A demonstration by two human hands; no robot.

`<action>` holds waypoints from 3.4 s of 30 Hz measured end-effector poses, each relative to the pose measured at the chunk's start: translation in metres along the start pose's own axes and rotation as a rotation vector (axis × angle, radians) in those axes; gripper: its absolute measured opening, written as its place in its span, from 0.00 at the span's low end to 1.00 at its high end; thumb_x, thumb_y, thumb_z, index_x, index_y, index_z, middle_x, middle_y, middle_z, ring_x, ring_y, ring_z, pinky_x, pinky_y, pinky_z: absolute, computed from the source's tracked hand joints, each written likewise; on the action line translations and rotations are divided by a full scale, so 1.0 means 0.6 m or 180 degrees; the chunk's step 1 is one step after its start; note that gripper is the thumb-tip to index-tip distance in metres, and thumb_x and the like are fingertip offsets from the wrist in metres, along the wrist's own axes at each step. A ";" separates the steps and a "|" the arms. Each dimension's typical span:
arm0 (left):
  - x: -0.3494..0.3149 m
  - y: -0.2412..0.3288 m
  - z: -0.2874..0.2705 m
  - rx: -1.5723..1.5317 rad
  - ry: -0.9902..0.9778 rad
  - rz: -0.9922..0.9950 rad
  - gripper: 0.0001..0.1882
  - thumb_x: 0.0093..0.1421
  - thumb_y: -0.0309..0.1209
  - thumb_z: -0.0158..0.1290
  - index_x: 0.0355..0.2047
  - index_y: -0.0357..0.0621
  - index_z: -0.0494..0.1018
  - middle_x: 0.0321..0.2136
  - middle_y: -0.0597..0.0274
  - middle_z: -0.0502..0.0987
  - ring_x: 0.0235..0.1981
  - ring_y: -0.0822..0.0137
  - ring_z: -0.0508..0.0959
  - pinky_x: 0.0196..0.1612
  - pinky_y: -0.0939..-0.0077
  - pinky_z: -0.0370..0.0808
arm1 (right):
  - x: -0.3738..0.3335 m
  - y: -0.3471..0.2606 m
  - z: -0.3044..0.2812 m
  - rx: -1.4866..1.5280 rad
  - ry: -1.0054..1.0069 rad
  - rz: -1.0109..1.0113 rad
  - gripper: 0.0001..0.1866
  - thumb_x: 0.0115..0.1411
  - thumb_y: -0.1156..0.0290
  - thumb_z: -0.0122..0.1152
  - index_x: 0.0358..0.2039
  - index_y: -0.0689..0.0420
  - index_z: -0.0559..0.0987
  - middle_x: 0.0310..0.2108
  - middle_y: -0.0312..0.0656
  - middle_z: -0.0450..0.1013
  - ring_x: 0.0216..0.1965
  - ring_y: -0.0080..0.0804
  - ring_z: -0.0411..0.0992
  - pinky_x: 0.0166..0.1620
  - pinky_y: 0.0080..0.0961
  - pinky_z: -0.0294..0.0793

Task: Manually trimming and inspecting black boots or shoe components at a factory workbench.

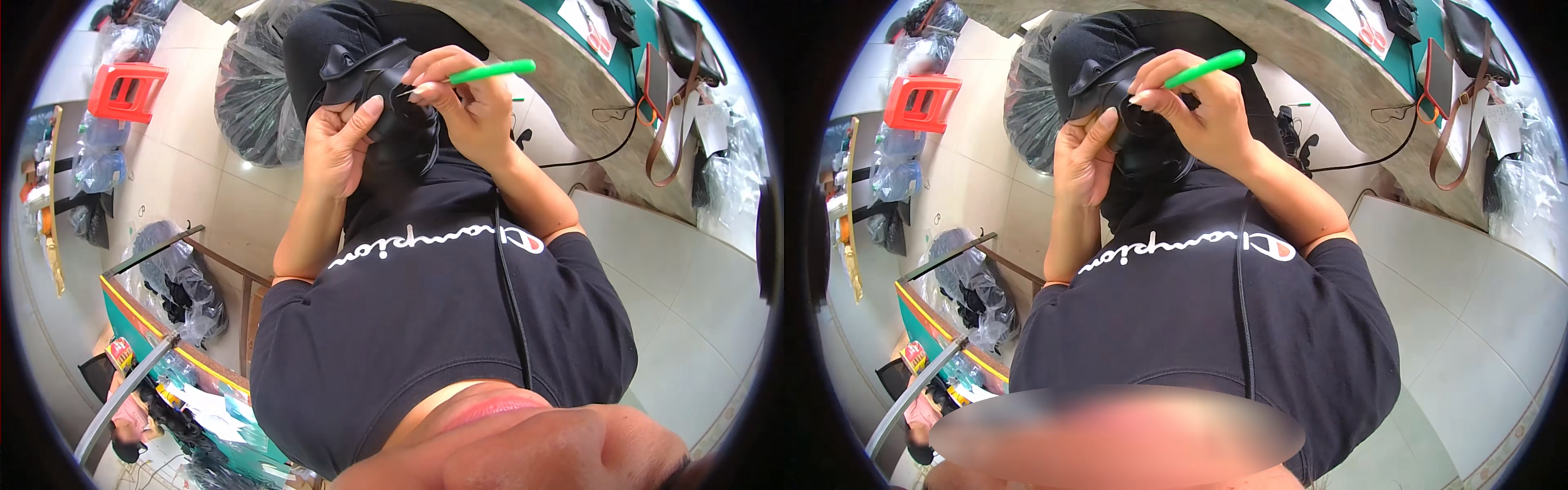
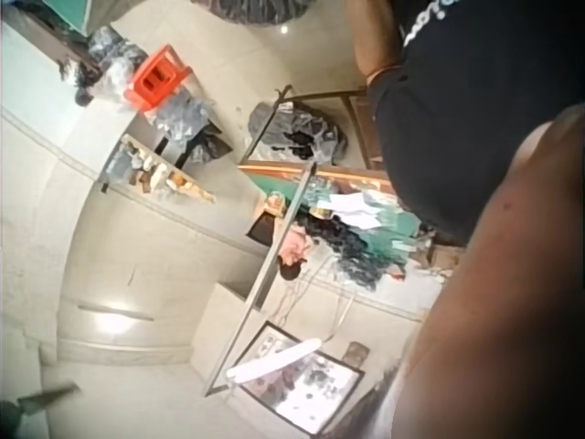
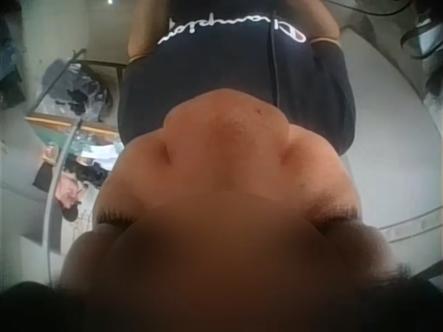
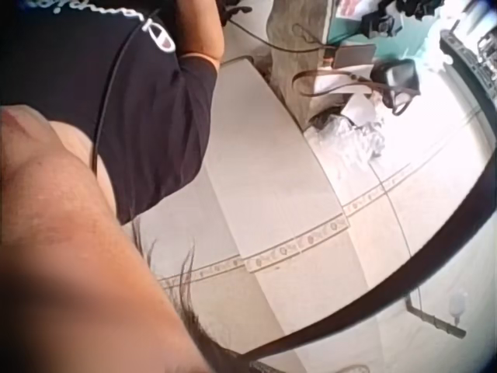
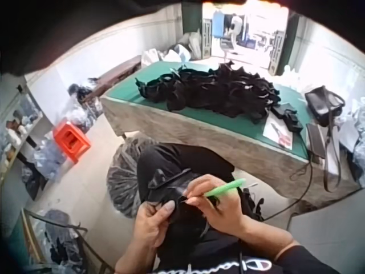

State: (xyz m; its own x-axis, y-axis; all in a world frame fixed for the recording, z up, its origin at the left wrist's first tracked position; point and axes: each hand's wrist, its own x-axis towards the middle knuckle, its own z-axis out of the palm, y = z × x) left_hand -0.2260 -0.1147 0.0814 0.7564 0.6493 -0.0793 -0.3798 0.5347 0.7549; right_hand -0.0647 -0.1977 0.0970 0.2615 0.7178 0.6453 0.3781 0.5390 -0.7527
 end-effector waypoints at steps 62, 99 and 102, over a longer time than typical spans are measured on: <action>0.022 0.018 -0.071 -0.0281 0.0802 0.0725 0.09 0.64 0.27 0.49 0.43 0.41 0.70 0.38 0.60 0.78 0.35 0.68 0.80 0.35 0.73 0.81 | -0.001 0.082 -0.174 -0.3560 0.1581 -0.0781 0.04 0.61 0.77 0.54 0.32 0.59 0.77 0.33 0.44 0.79 0.34 0.32 0.78 0.38 0.23 0.76; 0.016 0.024 -0.035 -0.1129 0.0215 -0.0240 0.30 0.64 0.53 0.43 0.51 0.37 0.68 0.47 0.58 0.74 0.50 0.62 0.73 0.57 0.61 0.65 | -0.037 0.027 -0.014 0.2187 -0.0550 0.2365 0.11 0.61 0.67 0.59 0.39 0.61 0.76 0.38 0.36 0.72 0.40 0.20 0.70 0.45 0.19 0.70; 0.007 0.032 -0.005 -0.0921 0.0340 -0.0302 0.28 0.64 0.51 0.44 0.51 0.37 0.68 0.49 0.56 0.74 0.52 0.61 0.72 0.58 0.60 0.64 | -0.031 0.028 -0.016 0.1875 -0.0520 0.2153 0.10 0.61 0.67 0.59 0.37 0.61 0.76 0.33 0.35 0.73 0.34 0.18 0.70 0.41 0.17 0.70</action>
State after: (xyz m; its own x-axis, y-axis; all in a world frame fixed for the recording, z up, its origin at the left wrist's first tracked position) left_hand -0.2321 -0.1001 0.0935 0.7413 0.6341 -0.2200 -0.4576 0.7173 0.5255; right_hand -0.0548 -0.2060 0.0733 0.1166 0.9920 0.0492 -0.3367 0.0860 -0.9377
